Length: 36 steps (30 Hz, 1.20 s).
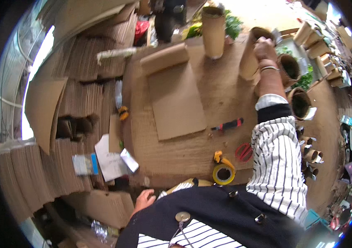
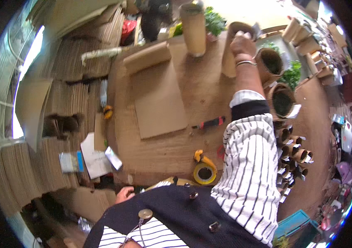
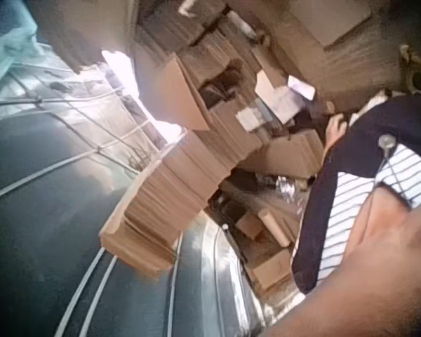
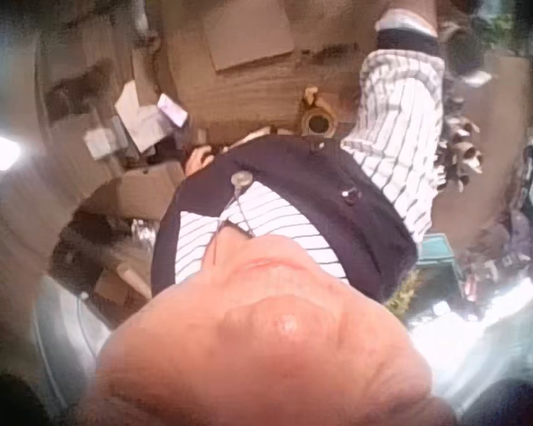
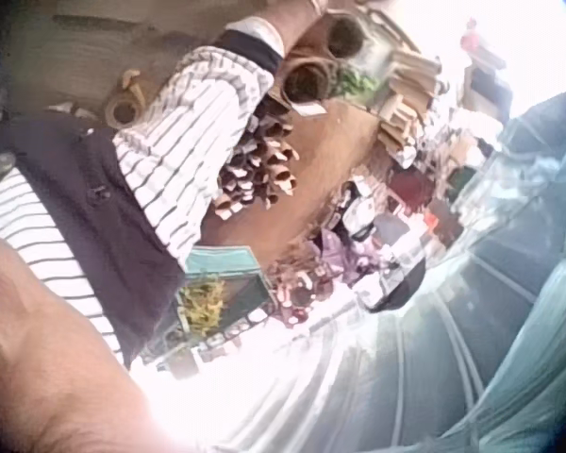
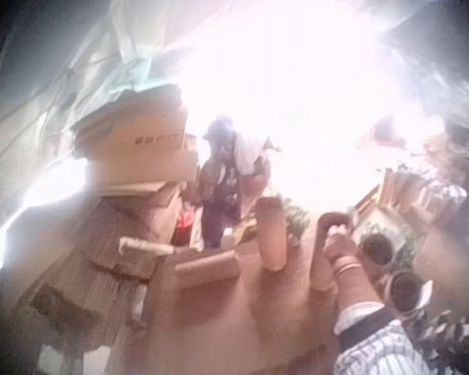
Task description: The person rolls sheets of corrugated cardboard into cylindrical tubes and secures them with tape. They insert small plants into the tubes, trim the edges with scissors, and place the finished planters on the floor.
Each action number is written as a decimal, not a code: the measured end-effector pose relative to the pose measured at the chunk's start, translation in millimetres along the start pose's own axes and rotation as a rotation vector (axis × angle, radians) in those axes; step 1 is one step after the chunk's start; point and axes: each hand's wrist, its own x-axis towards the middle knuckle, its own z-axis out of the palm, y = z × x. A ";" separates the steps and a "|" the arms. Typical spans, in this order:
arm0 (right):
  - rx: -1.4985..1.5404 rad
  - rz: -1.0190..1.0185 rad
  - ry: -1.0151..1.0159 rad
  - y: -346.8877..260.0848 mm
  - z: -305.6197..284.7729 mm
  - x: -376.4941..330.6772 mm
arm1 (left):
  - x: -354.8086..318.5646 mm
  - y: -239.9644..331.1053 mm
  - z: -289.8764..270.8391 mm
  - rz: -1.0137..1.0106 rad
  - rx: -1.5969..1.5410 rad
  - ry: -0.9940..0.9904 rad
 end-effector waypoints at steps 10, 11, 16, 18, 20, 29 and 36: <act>0.404 -0.049 -0.768 -107.6 116.6 -311.3 | 136.9 -4.1 6.4 0.056 -0.083 -0.006; 0.384 0.021 -0.755 -114.5 127.7 -329.9 | 171.0 -8.6 6.9 0.053 -0.128 0.043; 0.188 0.116 -0.612 -144.1 154.9 -357.5 | 339.5 -25.6 25.2 -0.117 -0.303 0.417; 0.219 0.185 -0.638 -150.0 159.6 -361.3 | 375.8 -16.3 29.8 -0.189 -0.233 0.497; 0.249 0.191 -0.621 -154.9 155.0 -372.0 | 385.0 -19.2 40.9 -0.108 -0.150 0.464; 0.327 -0.003 -0.974 -146.1 94.2 -424.6 | 268.1 -50.9 16.6 0.062 0.212 0.308; 0.650 -0.041 -0.258 -104.4 146.6 -224.8 | 432.0 57.8 15.6 0.618 0.269 0.561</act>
